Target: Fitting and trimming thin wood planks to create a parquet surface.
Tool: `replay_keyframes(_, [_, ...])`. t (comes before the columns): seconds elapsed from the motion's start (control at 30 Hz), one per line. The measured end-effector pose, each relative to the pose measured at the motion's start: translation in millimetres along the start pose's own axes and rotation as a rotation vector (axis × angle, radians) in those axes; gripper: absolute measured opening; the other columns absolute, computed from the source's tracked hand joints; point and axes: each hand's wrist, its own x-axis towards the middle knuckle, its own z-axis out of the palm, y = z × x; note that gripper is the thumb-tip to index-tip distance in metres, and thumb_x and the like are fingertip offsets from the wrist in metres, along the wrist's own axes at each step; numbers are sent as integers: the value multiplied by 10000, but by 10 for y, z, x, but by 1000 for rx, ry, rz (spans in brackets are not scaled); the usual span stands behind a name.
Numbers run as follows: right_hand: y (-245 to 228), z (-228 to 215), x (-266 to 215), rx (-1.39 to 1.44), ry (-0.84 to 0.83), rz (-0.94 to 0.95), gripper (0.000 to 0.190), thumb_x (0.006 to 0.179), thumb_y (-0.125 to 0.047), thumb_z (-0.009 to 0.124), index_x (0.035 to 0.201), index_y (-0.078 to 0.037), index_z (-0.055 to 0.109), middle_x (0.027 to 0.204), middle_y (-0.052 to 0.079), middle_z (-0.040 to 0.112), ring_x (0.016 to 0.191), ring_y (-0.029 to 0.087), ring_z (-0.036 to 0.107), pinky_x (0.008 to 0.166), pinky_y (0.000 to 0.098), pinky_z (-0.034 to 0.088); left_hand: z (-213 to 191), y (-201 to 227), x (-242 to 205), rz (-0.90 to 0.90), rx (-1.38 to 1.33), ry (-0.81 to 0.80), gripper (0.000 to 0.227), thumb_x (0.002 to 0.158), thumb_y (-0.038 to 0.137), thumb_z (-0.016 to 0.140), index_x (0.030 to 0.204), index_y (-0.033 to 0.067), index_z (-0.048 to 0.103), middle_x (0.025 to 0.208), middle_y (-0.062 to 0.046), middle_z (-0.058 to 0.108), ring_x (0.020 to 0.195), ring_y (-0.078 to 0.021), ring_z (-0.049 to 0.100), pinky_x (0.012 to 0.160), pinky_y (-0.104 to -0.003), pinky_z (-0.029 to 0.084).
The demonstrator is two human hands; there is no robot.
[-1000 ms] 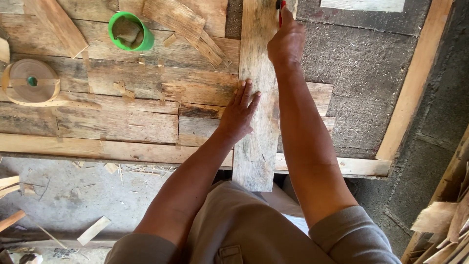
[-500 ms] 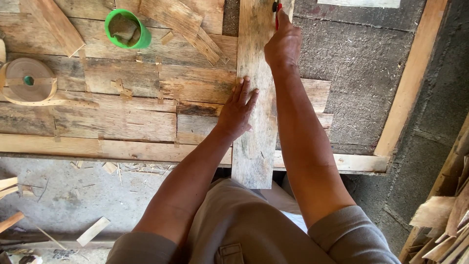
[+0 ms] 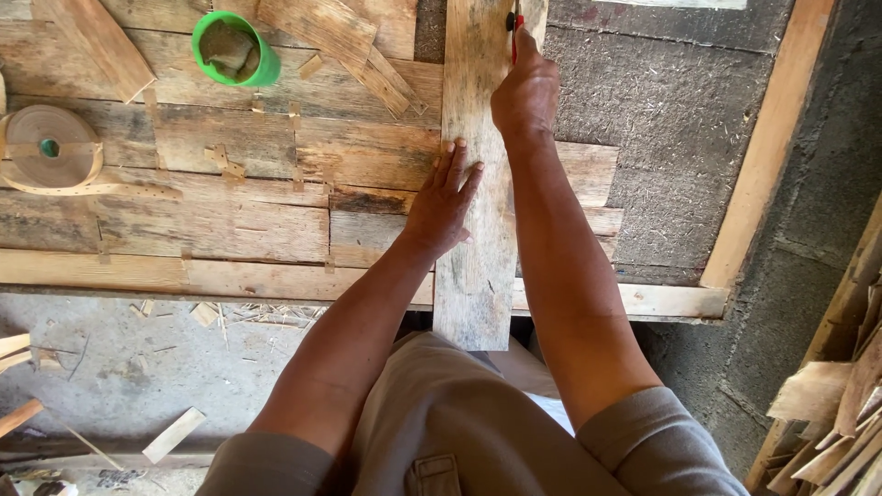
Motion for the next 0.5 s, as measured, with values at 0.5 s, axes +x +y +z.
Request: replay_keyframes(0.5, [173,145,-58,-56,42,-22,596,941,124,496,1470,-150,515,1078,136,755,534,59,629,340,216,531,62,-36,-17,24,-19,58,1320,514,381,1010,1588,75,307,1675,-288,44,1571,-443,108,1285,-492,228])
